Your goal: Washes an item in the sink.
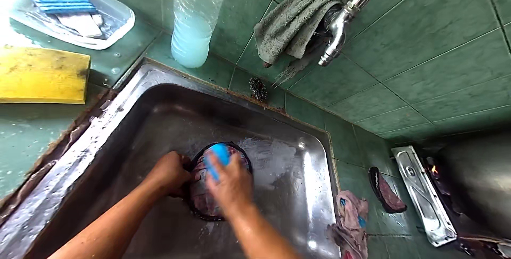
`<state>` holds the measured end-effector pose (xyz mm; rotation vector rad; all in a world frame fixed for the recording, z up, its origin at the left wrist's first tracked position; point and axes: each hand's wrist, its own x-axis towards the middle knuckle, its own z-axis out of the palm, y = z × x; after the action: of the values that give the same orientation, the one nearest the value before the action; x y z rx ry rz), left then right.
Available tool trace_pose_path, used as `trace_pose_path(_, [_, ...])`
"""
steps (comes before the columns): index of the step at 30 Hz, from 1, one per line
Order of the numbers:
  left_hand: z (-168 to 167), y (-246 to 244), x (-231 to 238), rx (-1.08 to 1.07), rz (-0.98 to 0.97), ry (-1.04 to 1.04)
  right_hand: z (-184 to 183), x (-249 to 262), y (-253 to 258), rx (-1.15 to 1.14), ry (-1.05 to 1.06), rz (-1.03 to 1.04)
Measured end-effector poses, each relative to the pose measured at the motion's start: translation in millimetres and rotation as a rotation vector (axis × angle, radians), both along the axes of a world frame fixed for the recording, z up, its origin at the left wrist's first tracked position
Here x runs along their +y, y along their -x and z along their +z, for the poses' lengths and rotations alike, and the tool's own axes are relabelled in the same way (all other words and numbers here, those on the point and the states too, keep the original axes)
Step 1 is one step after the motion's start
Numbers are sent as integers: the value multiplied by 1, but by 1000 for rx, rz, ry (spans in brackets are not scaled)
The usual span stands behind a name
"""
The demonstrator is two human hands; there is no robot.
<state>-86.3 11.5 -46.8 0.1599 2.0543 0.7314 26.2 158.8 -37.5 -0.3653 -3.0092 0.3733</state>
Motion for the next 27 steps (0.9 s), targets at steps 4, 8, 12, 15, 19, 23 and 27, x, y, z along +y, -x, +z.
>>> trace_pose_path(4, [1, 1, -2, -13, 15, -18, -17, 34, -3, -108, -11, -130])
trace_pose_path(8, [1, 3, 2, -17, 3, -16, 7, 115, 10, -222, -48, -380])
trace_pose_path(12, [-1, 3, 1, -3, -20, -16, -5, 6, 9, 19, -4, 23])
trace_pose_path(15, [2, 6, -3, -27, -13, -38, -23, 3, 13, 54, -23, 106])
trace_pose_path(19, [0, 4, 1, -95, 36, -74, -4, 90, 31, -237, -103, -203])
trace_pose_path(23, [-1, 6, 2, -81, 17, -66, 0, 26, 23, -60, -38, -10])
trace_pose_path(27, [1, 6, -2, -81, 0, -69, -25, 8, 9, 24, -26, 63])
